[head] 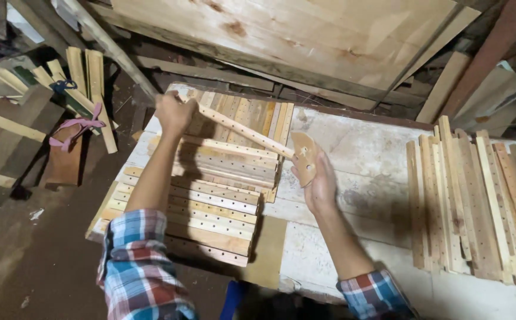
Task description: Sorting wooden slats and using a wooden gauge tool to align them on a work table
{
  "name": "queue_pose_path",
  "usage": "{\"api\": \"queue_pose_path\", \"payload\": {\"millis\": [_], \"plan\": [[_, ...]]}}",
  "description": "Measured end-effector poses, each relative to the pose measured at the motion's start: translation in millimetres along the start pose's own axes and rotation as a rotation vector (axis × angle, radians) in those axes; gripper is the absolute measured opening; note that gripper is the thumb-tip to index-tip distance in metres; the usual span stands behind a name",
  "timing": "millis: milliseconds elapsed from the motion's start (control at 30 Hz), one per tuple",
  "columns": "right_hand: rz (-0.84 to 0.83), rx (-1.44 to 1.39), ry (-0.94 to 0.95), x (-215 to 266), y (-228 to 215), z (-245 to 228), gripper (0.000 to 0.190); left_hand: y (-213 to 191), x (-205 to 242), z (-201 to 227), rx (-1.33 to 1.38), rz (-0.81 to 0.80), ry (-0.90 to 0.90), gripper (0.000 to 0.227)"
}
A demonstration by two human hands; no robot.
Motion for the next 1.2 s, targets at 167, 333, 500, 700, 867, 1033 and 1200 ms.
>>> {"api": "queue_pose_path", "payload": {"millis": [167,333,500,700,867,1033,1200], "plan": [[-0.135,0.11,0.027,-18.8,21.2,21.5,0.043,-55.8,13.0,-76.0,-0.07,0.02,-0.117,0.049],[-0.138,0.215,0.014,-10.9,36.5,6.8,0.039,-68.5,34.6,-85.1,-0.016,0.0,-0.16,0.039],[-0.152,0.305,0.006,-13.4,35.7,3.9,0.04,-47.4,31.7,-122.6,0.069,0.033,-0.175,0.032],[-0.133,0.367,0.035,0.9,35.5,-0.9,0.041,-49.0,35.0,-116.6,0.098,0.011,-0.217,0.038],[-0.125,0.4,0.041,-10.0,27.7,4.4,0.042,-71.1,54.6,-82.5,0.078,0.044,-0.201,0.035],[-0.121,0.429,0.042,-16.2,25.4,10.8,0.042,-57.3,53.1,-92.0,0.05,0.047,-0.172,0.036],[-0.057,0.451,-0.072,-11.0,-4.6,4.7,0.04,-79.8,90.4,-22.3,-0.061,0.014,-0.104,0.079]]}}
Point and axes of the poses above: each hand's wrist, its own x-axis away from the middle knuckle, its own y-axis out of the palm, z = x × y, the point moved 4 cm from there along -x, towards the middle knuckle, and after that the axes turned 4 degrees about x, right-handed, at the moved point
